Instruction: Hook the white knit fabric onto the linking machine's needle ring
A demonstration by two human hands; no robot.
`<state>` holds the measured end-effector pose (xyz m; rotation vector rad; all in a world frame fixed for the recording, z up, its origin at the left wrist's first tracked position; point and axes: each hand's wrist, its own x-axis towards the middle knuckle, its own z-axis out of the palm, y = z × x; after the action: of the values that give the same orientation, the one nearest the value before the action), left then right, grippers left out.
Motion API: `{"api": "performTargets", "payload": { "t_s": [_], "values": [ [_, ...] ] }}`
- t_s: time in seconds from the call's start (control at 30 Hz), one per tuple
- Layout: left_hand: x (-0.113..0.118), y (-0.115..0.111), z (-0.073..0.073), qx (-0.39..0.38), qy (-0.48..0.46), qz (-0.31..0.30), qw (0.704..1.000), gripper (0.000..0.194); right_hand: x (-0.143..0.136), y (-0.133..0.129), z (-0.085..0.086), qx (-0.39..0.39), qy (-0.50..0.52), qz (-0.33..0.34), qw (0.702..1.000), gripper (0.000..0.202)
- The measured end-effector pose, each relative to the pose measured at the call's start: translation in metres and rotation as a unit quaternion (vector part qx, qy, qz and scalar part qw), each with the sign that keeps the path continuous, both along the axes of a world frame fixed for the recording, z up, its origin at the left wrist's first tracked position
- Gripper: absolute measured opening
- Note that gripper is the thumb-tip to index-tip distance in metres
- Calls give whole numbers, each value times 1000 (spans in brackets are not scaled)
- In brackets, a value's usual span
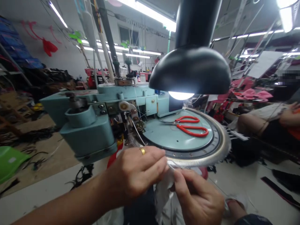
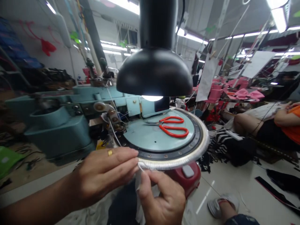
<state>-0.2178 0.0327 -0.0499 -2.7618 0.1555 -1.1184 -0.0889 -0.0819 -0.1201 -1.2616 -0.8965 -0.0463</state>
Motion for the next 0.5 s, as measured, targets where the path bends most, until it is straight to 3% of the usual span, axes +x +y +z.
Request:
{"api": "performTargets", "payload": {
  "t_s": [0.13, 0.33, 0.5],
  "values": [
    [3, -3, -2, -10, -2, -7, 1000, 16, 0, -3, 0, -36, 34, 19, 999, 16],
    [2, -4, -8, -11, -14, 7, 1000, 17, -1, -4, 8, -48, 102, 99, 989, 35],
    [4, -4, -12, 31, -34, 18, 999, 20, 1, -3, 5, -46, 125, 115, 984, 37]
  ]
}}
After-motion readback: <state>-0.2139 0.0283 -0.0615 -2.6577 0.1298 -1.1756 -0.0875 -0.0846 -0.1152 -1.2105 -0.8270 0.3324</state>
